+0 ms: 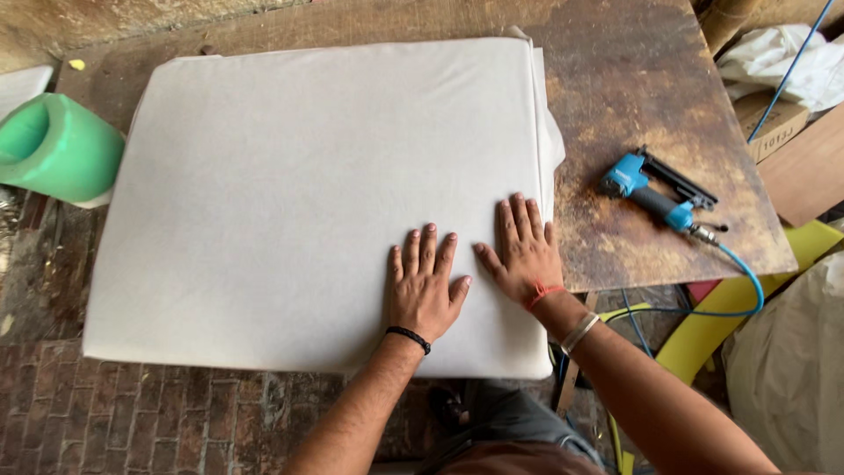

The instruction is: The person drapes white fabric over foam-cushioned wooden panels and staples the fabric to the panel frames using a pneumatic staple gun. They smooth and pull the fabric taut, flip and reposition the panels on the work table and floor, and fold the fabric edges around the foam before stapling them down.

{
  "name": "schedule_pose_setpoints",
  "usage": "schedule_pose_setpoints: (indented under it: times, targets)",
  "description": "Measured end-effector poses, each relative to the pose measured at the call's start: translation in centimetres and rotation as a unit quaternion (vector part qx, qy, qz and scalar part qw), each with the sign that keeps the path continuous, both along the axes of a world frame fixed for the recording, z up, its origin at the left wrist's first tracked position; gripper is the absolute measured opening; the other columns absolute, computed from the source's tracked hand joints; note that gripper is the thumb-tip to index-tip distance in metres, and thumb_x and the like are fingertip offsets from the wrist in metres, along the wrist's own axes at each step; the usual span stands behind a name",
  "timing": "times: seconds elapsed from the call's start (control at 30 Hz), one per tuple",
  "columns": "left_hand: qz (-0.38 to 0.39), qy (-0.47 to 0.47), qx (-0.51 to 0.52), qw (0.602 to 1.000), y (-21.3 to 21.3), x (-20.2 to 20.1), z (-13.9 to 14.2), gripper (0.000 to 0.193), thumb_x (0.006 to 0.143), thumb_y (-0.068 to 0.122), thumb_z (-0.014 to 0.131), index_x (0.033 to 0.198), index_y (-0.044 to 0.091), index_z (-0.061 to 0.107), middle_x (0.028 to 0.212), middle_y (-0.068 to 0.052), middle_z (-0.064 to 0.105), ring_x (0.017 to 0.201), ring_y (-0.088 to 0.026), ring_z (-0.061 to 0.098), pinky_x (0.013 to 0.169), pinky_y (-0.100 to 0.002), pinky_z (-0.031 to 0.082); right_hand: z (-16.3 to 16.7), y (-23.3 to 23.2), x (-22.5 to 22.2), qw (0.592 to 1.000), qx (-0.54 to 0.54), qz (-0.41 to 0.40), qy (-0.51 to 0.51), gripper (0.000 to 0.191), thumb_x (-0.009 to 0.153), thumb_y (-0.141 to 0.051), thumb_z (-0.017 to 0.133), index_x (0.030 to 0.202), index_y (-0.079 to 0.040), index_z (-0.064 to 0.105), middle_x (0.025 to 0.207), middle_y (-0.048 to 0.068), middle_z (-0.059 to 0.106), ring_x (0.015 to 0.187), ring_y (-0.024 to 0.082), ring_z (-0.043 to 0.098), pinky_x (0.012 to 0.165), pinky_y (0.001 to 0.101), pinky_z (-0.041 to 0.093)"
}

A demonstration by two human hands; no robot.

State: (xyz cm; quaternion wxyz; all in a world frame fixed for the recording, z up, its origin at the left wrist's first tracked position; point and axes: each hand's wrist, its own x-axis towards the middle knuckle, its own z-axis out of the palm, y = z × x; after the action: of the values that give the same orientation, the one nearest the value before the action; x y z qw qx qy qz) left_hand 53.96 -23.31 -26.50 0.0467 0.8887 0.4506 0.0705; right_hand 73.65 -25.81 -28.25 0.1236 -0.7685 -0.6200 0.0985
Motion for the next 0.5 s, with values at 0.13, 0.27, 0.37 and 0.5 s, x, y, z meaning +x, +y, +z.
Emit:
schedule_pose_setpoints:
  times: [0.13, 0.27, 0.37, 0.5]
  targets:
    - [0.014, 0.0, 0.017, 1.0, -3.3, -0.8, -0.9, 0.074, 0.098, 0.056, 0.045, 0.159, 0.016, 0.03, 0.165, -0.019, 0.022, 0.152, -0.039, 0.018, 0.121, -0.06, 0.009, -0.3, -6.4, -2.2, 0.999, -0.01, 0.031, -0.029, 0.089, 0.097, -0.07, 0.03, 0.162, -0.011, 0.015, 0.169, 0.017, 0.011, 0.155, 0.033, 0.007, 0.121, 0.055, 0.005]
    - [0.07, 0.049, -0.005, 0.996, -6.3, -1.3, -1.4, 0.071, 0.099, 0.058, 0.04, 0.159, 0.022, 0.027, 0.168, -0.015, 0.02, 0.154, -0.035, 0.016, 0.123, -0.057, 0.009, 0.4, -9.1, -2.5, 0.997, 0.021, 0.068, -0.003, 0.09, 0.098, -0.07, 0.029, 0.164, -0.01, 0.016, 0.171, 0.018, 0.011, 0.157, 0.035, 0.006, 0.124, 0.0556, 0.005]
    - [0.077, 0.063, 0.013, 0.995, -7.0, -1.1, -2.1, 0.073, 0.098, 0.059, 0.038, 0.16, 0.024, 0.023, 0.167, -0.014, 0.017, 0.153, -0.034, 0.016, 0.122, -0.055, 0.007, 1.6, -8.0, -1.2, 0.992, 0.036, 0.117, -0.025, 0.091, 0.098, -0.073, 0.026, 0.164, -0.013, 0.016, 0.17, 0.017, 0.01, 0.157, 0.034, 0.005, 0.123, 0.0561, 0.003]
    - [0.082, 0.028, 0.077, 0.993, -6.0, -1.1, -3.5, 0.073, 0.096, 0.059, 0.039, 0.158, 0.025, 0.025, 0.166, -0.014, 0.02, 0.151, -0.035, 0.019, 0.12, -0.057, 0.007, 3.4, -1.2, 2.3, 0.98, -0.093, 0.173, -0.027, 0.089, 0.09, -0.081, 0.024, 0.162, -0.031, 0.013, 0.17, 0.008, 0.002, 0.157, 0.027, 0.0, 0.123, 0.0543, -0.002]
